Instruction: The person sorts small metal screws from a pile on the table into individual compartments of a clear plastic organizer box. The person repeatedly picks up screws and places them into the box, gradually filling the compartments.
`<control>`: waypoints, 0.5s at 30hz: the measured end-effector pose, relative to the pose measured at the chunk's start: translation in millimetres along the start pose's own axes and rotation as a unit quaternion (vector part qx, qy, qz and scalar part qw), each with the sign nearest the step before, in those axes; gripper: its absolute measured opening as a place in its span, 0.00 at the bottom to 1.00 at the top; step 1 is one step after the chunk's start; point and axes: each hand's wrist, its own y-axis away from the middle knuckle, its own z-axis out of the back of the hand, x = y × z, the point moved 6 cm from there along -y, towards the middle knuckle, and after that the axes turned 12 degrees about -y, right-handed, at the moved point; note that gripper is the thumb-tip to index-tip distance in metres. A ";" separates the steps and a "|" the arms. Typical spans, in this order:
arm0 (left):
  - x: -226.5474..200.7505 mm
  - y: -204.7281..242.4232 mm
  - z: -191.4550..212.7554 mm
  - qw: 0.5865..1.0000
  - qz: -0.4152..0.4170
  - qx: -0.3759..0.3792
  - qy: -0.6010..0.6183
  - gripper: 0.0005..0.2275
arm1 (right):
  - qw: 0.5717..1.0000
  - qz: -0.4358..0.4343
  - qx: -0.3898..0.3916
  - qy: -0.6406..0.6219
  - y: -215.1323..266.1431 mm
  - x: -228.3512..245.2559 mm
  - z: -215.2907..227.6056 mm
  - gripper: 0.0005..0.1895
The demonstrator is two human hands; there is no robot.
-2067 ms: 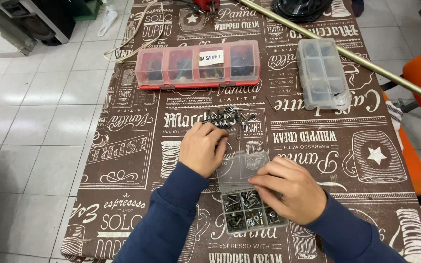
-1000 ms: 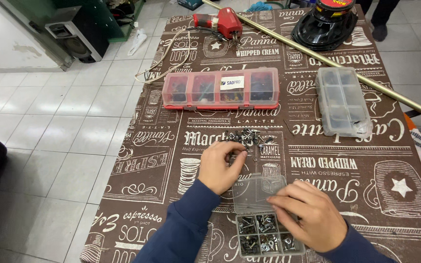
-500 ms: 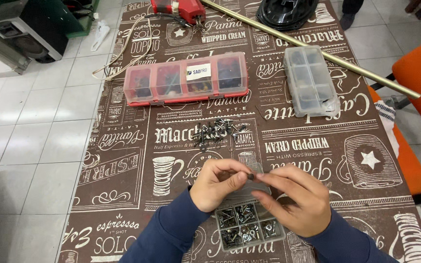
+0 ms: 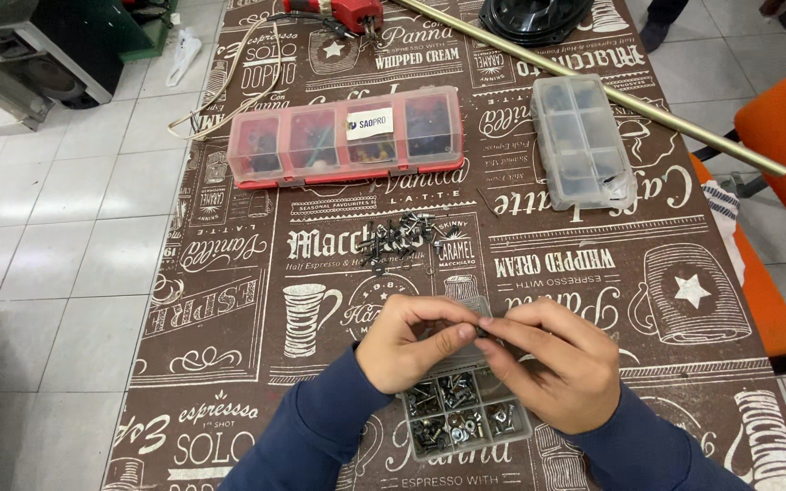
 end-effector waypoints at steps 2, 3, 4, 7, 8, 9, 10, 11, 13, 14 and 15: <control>3.0 0.7 0.1 1.000 0.010 0.005 0.014 0.08 | 1.000 -0.001 -0.003 -0.006 2.0 0.7 0.2 0.09; 4.9 1.7 0.0 0.999 0.021 0.009 0.028 0.08 | 1.000 -0.002 -0.006 -0.012 2.4 1.2 0.2 0.08; 2.4 -2.4 4.1 0.999 0.021 0.001 0.030 0.08 | 1.000 0.000 0.001 -0.016 1.0 2.1 0.5 0.08; 2.5 -7.0 19.6 0.994 0.028 -0.041 -0.101 0.04 | 0.999 -0.002 0.030 -0.040 -1.2 3.6 -4.3 0.07; 6.8 -5.6 27.3 0.987 0.037 -0.085 -0.134 0.04 | 0.995 0.004 0.079 -0.056 -0.1 5.0 -11.3 0.06; 11.7 -3.6 35.3 0.977 0.046 -0.127 -0.168 0.05 | 0.989 0.010 0.126 -0.073 1.8 5.9 -18.6 0.06; 10.6 -1.9 38.9 0.975 0.059 -0.136 -0.166 0.05 | 0.987 0.006 0.134 -0.085 1.7 8.2 -24.2 0.06; 10.0 -0.2 44.5 0.965 0.082 -0.157 -0.196 0.05 | 0.977 0.020 0.181 -0.116 2.9 13.2 -33.6 0.05; 11.6 -0.8 52.3 0.952 0.109 -0.179 -0.223 0.05 | 0.961 0.033 0.229 -0.149 8.9 16.2 -44.8 0.05; 13.4 -1.2 55.0 0.949 0.106 -0.187 -0.229 0.05 | 0.954 0.044 0.262 -0.135 15.7 15.8 -51.2 0.06; 14.9 -2.1 57.4 0.946 0.104 -0.196 -0.235 0.05 | 0.946 0.055 0.295 -0.120 22.4 15.2 -56.8 0.06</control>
